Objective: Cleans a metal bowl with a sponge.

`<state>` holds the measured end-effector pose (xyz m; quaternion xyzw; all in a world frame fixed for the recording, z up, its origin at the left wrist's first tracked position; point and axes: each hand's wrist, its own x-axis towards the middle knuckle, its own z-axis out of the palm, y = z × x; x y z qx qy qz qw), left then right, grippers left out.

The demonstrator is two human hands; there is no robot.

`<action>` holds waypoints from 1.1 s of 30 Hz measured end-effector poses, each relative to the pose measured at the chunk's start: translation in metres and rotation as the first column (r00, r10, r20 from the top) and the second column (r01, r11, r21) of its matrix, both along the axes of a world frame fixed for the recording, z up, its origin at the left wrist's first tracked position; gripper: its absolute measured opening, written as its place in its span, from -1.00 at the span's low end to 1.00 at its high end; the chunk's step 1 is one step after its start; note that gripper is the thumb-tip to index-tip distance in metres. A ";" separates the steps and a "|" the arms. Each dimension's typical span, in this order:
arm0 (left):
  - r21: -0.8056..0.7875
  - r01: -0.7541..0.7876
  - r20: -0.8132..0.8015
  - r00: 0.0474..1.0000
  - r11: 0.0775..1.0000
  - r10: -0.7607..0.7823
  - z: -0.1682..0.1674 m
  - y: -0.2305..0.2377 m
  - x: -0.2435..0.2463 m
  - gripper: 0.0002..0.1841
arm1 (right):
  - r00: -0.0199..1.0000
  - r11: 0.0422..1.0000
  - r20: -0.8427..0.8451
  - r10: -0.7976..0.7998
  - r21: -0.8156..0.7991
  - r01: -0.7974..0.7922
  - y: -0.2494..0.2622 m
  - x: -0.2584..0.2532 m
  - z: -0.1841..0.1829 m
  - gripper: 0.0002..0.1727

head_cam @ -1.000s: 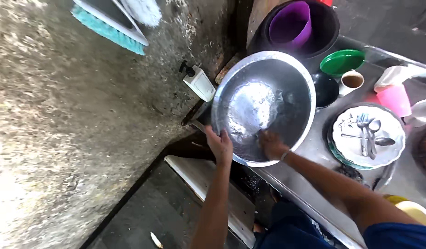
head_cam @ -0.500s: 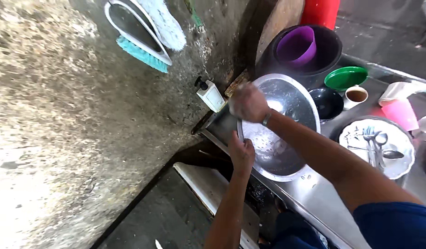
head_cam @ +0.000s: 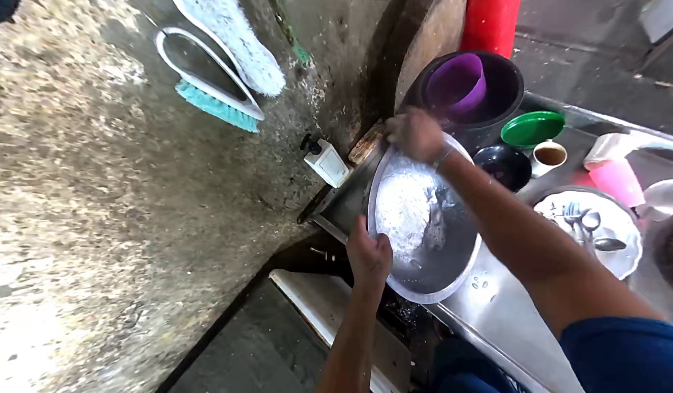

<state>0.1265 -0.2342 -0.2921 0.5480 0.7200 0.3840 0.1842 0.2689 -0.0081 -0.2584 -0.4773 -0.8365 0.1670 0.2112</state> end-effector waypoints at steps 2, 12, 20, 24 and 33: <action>0.016 0.038 -0.017 0.999 0.999 -0.038 0.005 0.010 0.002 -0.66 | 0.985 0.961 0.023 0.171 0.216 -0.172 -0.043 -0.026 0.015 -0.56; -0.004 0.067 -0.118 0.991 0.998 -0.067 0.024 0.014 0.006 -0.67 | 0.974 0.915 -0.053 0.220 0.356 -0.188 -0.052 -0.014 0.019 -0.50; -0.052 0.046 -0.257 0.965 0.998 -0.058 0.032 -0.004 -0.016 -0.67 | 0.978 0.973 -0.144 -0.152 0.155 0.174 -0.036 0.019 0.014 -0.30; -0.062 0.098 -0.290 0.950 0.993 -0.112 0.040 0.004 -0.007 -0.59 | 0.967 0.911 -0.208 0.148 0.409 -0.052 -0.055 -0.001 0.014 -0.47; -0.058 0.070 -0.323 0.943 0.996 -0.085 0.033 -0.002 0.006 -0.66 | 0.960 0.887 -0.225 0.169 0.459 -0.049 -0.055 -0.001 0.011 -0.45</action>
